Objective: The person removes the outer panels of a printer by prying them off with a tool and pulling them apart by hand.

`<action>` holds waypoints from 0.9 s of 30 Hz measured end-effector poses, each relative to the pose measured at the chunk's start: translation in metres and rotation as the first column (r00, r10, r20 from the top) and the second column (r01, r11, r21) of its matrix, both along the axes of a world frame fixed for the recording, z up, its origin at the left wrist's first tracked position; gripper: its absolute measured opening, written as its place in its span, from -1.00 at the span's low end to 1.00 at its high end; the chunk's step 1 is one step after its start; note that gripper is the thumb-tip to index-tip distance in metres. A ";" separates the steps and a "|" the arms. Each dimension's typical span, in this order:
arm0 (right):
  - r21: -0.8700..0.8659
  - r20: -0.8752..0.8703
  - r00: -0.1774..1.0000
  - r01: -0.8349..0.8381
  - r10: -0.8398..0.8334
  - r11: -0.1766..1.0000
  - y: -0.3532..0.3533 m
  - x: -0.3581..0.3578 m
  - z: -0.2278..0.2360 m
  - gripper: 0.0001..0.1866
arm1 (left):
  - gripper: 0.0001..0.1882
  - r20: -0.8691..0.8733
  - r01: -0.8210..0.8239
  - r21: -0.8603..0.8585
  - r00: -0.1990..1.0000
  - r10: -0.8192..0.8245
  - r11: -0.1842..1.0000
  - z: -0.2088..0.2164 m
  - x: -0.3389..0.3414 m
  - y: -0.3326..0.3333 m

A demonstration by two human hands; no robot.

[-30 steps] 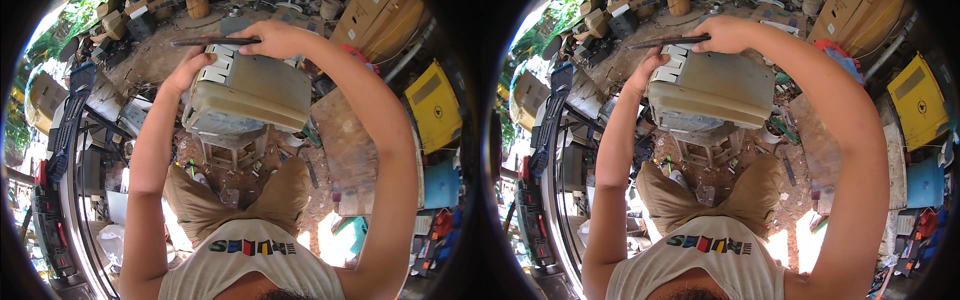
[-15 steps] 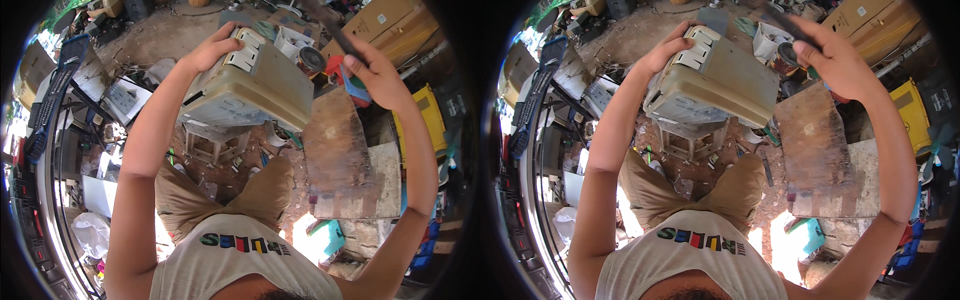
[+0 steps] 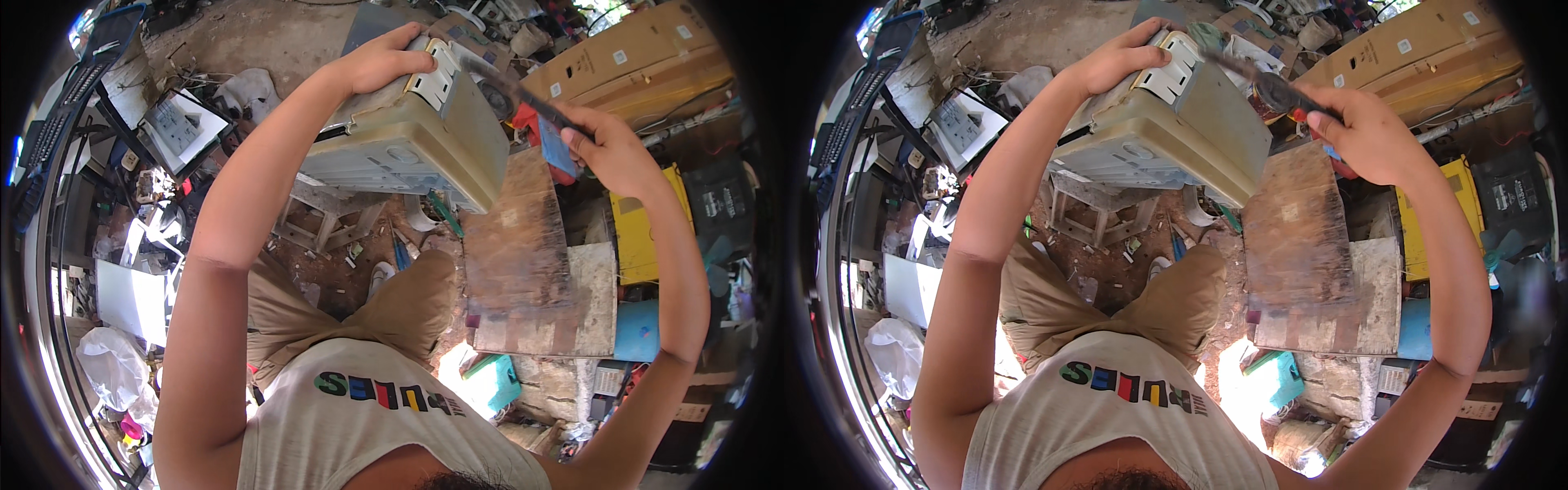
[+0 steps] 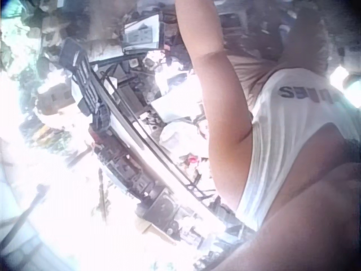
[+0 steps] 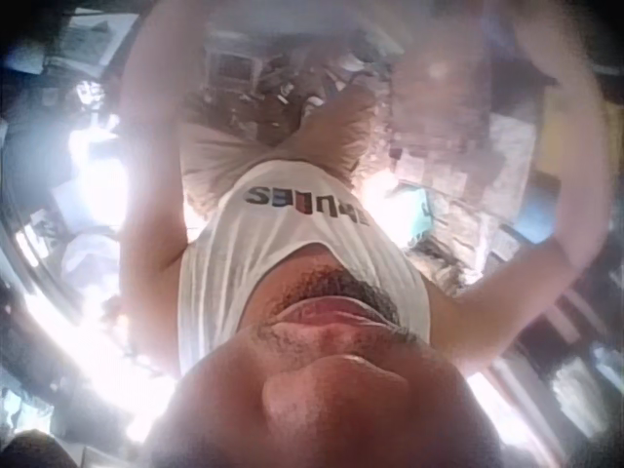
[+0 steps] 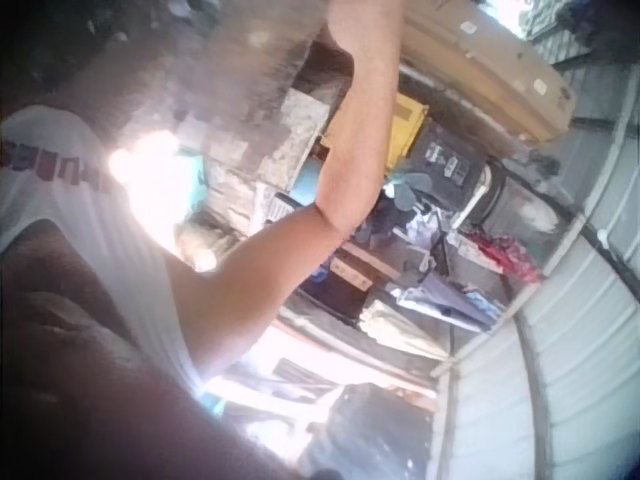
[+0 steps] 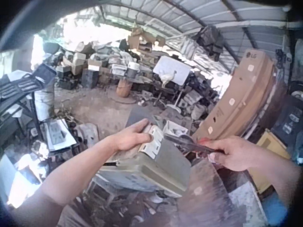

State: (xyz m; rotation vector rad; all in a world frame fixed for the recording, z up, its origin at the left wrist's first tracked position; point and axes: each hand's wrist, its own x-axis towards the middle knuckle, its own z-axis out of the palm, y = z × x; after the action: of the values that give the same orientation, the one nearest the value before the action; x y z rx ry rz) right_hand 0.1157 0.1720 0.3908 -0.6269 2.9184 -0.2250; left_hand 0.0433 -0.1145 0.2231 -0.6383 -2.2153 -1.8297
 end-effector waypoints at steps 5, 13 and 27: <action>0.025 -0.051 0.999 -0.010 0.011 1.000 -0.001 -0.002 0.006 -0.60 | -0.28 -0.026 -0.014 -0.040 1.000 0.013 0.999 -0.004 -0.010 -0.005; -0.566 -0.661 0.744 -0.408 -0.098 0.716 -0.030 0.004 0.045 -0.67 | -0.32 -0.004 -0.048 -0.039 0.999 0.048 0.998 -0.015 -0.025 -0.009; -0.040 0.067 0.997 0.043 -0.040 0.998 0.003 0.005 0.008 -0.78 | -0.10 0.006 -0.049 -0.044 0.999 0.049 0.998 -0.003 -0.006 0.000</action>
State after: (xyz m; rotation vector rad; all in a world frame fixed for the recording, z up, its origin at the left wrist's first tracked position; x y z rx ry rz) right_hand 0.1205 0.1752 0.3984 -0.5545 2.8714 -0.3063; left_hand 0.0374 -0.1142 0.2197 -0.5813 -2.2605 -1.7673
